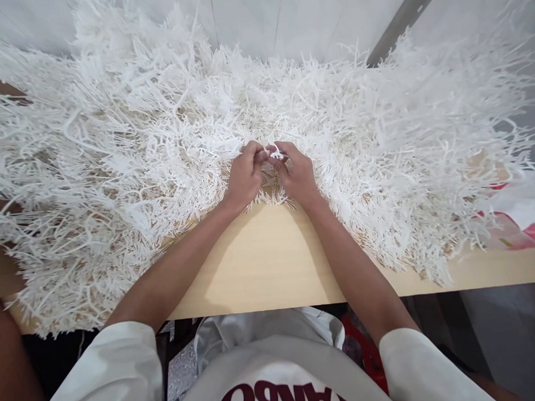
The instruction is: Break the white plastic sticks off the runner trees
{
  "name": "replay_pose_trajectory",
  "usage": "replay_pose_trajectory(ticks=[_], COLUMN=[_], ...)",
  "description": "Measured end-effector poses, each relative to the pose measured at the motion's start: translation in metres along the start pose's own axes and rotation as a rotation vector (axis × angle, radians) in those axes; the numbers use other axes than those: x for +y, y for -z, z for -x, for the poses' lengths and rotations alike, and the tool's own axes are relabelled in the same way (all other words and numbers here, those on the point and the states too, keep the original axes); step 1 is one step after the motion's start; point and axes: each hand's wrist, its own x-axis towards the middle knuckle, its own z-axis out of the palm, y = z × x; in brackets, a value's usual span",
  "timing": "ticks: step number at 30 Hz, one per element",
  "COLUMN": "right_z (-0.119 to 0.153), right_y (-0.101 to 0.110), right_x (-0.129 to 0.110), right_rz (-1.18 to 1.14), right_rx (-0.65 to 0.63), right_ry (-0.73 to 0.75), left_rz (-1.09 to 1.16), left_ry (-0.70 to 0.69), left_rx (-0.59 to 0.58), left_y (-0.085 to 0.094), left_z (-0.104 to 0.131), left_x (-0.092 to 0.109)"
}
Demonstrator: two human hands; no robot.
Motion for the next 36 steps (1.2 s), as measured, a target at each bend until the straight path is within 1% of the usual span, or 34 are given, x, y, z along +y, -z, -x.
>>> replay_pose_trajectory(ticks=[2,7,11,13,17,21,23,25,28,31,32,35,36], right_z=[0.0,0.0,0.0,0.0,0.0,-0.001,-0.002,-0.003,-0.005,-0.007,-0.006,-0.003,-0.002], right_y=[0.001,0.001,0.0,0.0,0.001,0.002,0.001,0.0,-0.003,-0.005,-0.005,-0.004,-0.004], right_x=[-0.001,0.002,0.001,-0.002,-0.006,-0.009,-0.011,-0.013,-0.017,-0.02,-0.02,-0.019,-0.018], right_rz=[-0.005,-0.006,-0.02,-0.045,-0.071,-0.094,-0.1,-0.095,-0.088,-0.081,-0.07,-0.029,-0.027], right_rx=[0.0,-0.001,-0.006,-0.007,-0.008,-0.043,-0.062,-0.067,-0.062,-0.064,-0.078,-0.14,-0.125], right_ry=[-0.017,-0.047,-0.022,-0.025,-0.021,-0.023,-0.022,-0.008,0.049,0.106,0.119,0.147,0.143], left_rz=[-0.003,-0.054,-0.088,-0.09,-0.018,0.09,0.105,0.096,0.089,0.094,0.098,0.114,0.112], left_ry=[-0.008,-0.083,-0.105,-0.105,-0.067,0.033,0.063,0.06,0.035,0.044,0.061,0.148,0.163], left_rx=[0.012,-0.025,0.054,0.073,0.052,0.044,0.068,0.104,0.165,0.186,0.206,0.326,0.352], left_y=[0.001,0.002,0.003,0.003,0.003,0.004,0.005,0.006,0.007,0.007,0.007,0.008,0.008], left_z=[-0.001,-0.002,0.0,0.001,0.0,-0.001,-0.001,0.001,0.004,0.005,0.004,0.001,0.0], left_x=[0.002,0.002,0.002,0.004,0.004,0.003,0.003,0.005,0.009,0.01,0.009,0.004,0.003])
